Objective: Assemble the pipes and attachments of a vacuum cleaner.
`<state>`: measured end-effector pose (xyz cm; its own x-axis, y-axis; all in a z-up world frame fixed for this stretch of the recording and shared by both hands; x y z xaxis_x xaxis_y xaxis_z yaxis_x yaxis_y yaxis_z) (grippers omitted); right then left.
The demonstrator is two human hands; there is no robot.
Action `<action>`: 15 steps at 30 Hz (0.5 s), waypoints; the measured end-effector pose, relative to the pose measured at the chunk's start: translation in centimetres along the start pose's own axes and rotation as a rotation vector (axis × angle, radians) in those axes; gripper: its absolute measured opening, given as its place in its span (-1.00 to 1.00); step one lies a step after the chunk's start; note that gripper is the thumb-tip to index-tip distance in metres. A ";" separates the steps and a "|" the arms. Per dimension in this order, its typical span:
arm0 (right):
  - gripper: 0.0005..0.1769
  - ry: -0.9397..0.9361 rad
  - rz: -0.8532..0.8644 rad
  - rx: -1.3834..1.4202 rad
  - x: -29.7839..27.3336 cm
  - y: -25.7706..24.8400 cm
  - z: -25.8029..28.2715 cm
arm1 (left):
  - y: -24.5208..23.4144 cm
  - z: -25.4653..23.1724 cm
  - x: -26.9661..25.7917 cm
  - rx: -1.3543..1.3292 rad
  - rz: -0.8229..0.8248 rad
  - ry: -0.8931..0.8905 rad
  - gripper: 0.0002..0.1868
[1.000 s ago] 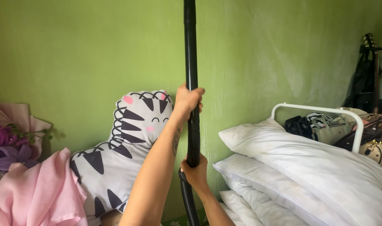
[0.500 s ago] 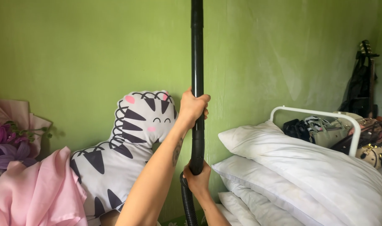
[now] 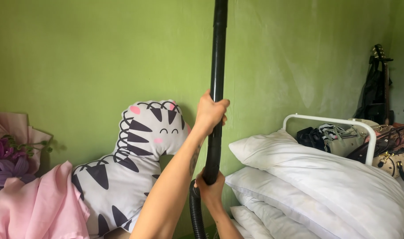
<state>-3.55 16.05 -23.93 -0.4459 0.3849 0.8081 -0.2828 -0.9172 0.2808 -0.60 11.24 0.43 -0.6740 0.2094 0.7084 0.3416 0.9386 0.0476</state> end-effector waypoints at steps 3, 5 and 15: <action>-0.89 0.083 0.002 -0.023 1.1 -0.5 0.5 | 0.0 0.8 1.9 -0.002 0.005 -0.017 -0.72; -0.88 0.041 0.038 -0.022 1.1 -1.0 -0.8 | 0.1 1.0 1.5 0.004 0.005 -0.027 -0.72; -0.90 0.121 0.140 0.125 2.0 -0.8 -1.9 | -0.2 0.4 1.6 0.128 -0.142 -0.018 -0.70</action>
<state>-5.81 17.73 -23.55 -0.5740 0.2559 0.7779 -0.1067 -0.9652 0.2388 -1.97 11.52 1.27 -0.7212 0.0758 0.6885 0.1567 0.9861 0.0555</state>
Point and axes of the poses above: each hand's wrist, its own x-axis towards the middle knuckle, its own y-axis out of the palm, z = x × y, the point moved 1 cm from there along x, towards the middle knuckle
